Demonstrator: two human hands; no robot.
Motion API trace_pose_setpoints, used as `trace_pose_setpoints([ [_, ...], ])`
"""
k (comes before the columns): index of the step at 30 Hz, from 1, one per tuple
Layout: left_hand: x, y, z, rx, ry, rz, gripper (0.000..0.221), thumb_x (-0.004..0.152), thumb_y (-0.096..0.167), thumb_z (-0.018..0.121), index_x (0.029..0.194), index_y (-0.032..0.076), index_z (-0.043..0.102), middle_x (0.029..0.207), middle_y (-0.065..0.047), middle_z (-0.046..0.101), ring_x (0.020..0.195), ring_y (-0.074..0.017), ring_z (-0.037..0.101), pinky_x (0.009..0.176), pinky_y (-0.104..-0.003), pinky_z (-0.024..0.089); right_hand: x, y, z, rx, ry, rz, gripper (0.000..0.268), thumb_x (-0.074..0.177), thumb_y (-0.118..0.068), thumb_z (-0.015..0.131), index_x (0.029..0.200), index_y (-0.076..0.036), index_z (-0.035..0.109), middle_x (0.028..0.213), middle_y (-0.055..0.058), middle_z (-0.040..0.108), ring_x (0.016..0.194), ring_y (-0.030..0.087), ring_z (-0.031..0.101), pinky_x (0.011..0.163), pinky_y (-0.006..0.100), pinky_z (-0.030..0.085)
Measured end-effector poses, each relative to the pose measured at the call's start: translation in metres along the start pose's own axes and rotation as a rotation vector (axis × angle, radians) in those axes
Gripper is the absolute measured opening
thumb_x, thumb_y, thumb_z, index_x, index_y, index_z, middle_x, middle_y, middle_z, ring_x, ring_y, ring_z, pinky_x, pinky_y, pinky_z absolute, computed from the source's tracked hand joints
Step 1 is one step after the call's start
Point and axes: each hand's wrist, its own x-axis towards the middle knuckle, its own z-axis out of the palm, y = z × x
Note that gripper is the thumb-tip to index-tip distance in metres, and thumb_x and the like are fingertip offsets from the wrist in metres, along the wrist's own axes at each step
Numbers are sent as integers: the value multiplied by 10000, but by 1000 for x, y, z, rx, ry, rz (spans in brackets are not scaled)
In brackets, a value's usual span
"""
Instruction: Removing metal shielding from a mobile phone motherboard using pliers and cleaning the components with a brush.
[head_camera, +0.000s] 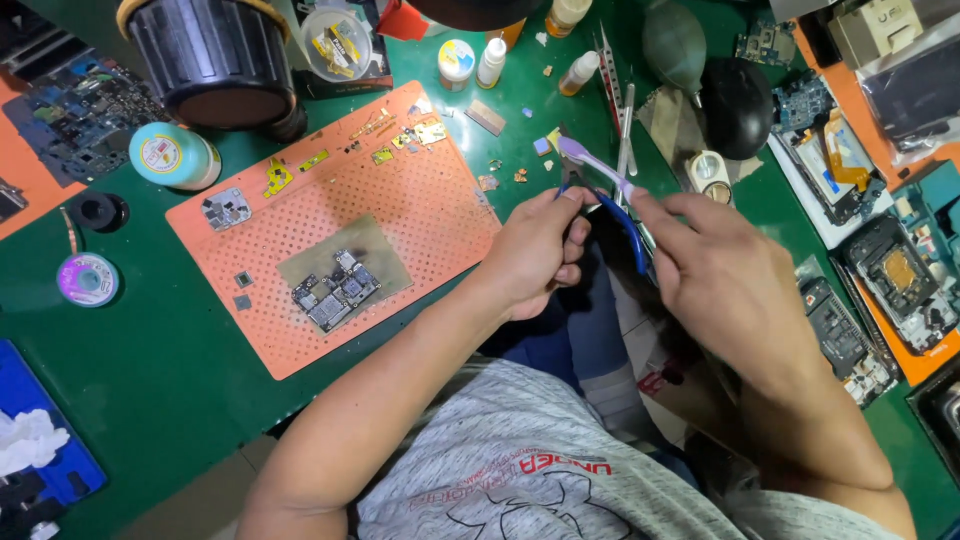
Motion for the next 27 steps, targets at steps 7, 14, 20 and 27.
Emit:
trace_pose_setpoints([
  [7, -5, 6, -1, 32, 13, 29, 163, 885, 255, 393, 875, 123, 489, 570, 14, 328, 426, -56, 214, 366, -183, 153, 5, 5, 0, -87, 185, -70, 416, 804, -68, 523, 1210, -151, 560, 981, 39, 557, 799, 236, 558, 409, 359, 451],
  [14, -8, 0, 4, 132, -2, 33, 166, 880, 284, 391, 871, 140, 472, 598, 10, 332, 447, -64, 214, 377, -192, 162, 7, 5, 9, -80, 132, -24, 440, 768, -88, 529, 1204, -145, 537, 986, 67, 546, 783, 294, 545, 430, 409, 461],
  [20, -8, 1, 2, 78, -51, 90, 258, 871, 292, 402, 1020, 125, 530, 606, 11, 320, 448, -58, 222, 382, -173, 188, -5, 2, -18, -58, 236, -91, 307, 862, -72, 540, 1159, -107, 608, 963, 43, 595, 707, 225, 574, 471, 332, 450],
  [27, 9, -9, 30, 261, -183, 248, 307, 899, 319, 339, 1020, 126, 545, 687, 13, 353, 555, -94, 301, 478, -199, 266, 3, 17, -27, 402, 164, 167, 255, 912, -62, 460, 1132, 66, 472, 885, 168, 561, 737, 286, 526, 609, 396, 390],
])
